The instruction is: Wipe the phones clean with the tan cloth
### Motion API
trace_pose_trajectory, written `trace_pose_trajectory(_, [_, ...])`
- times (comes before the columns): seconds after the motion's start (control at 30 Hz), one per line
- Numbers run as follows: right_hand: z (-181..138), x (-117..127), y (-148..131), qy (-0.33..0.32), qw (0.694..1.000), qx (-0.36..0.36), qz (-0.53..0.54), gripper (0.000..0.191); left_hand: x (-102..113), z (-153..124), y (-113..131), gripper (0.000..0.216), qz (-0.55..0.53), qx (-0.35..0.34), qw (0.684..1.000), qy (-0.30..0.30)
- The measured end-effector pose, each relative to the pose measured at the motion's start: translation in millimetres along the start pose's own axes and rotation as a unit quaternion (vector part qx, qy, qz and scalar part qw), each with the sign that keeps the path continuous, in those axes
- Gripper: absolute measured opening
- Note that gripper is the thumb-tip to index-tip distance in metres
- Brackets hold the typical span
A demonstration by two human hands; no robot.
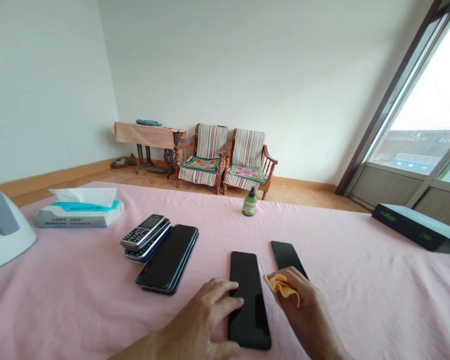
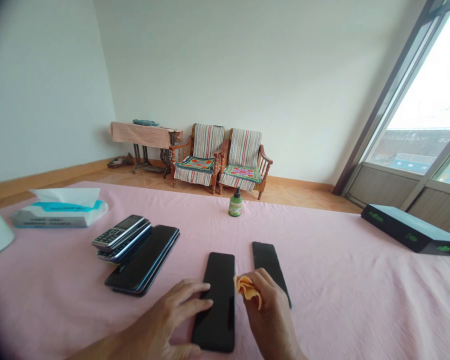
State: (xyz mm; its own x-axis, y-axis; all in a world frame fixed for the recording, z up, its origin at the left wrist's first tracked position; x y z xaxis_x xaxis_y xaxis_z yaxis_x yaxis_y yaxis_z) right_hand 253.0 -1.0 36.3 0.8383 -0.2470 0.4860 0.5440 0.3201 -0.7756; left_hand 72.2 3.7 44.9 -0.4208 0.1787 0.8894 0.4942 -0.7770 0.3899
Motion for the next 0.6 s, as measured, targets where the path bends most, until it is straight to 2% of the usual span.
trace_pose_trajectory(0.07, [13,-2,-9,0.001,1.000,0.010,-0.013,0.016,-1,-2,1,0.044,0.019,-0.033,0.999,0.038])
trace_pose_trajectory(0.17, [35,-15,-18,-0.011,0.998,0.041,-0.049,0.020,-8,-8,15,0.010,0.081,-0.148,0.980,0.105])
trace_pose_trajectory(0.2, [42,-21,-18,-0.018,0.996,0.055,-0.068,0.022,-11,-12,20,0.008,0.097,-0.191,0.967,0.135])
trace_pose_trajectory(0.23, [50,-27,-18,-0.026,0.993,0.070,-0.088,0.025,-13,-13,21,0.011,0.106,-0.205,0.961,0.153])
trace_pose_trajectory(0.43, [76,-53,-1,-0.049,0.981,0.110,-0.153,0.031,-17,-14,17,0.014,0.131,-0.208,0.941,0.231])
trace_pose_trajectory(0.6, [60,-63,-3,-0.076,0.977,0.120,-0.162,0.033,-18,-14,16,0.010,0.129,-0.198,0.941,0.241])
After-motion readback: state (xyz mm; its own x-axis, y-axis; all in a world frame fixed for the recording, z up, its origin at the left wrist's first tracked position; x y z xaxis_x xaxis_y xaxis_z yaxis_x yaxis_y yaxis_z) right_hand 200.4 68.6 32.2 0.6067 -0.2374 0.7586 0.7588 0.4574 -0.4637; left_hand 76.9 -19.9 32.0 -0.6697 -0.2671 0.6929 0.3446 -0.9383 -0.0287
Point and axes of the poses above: each hand's wrist, its own z-axis towards the middle knuckle, its own x-axis out of the back of the hand, y = z × x, the point moved 8 cm from there along z, towards the middle knuckle, and after that the axes turned 7 degrees about z, right-handed, at the moved point
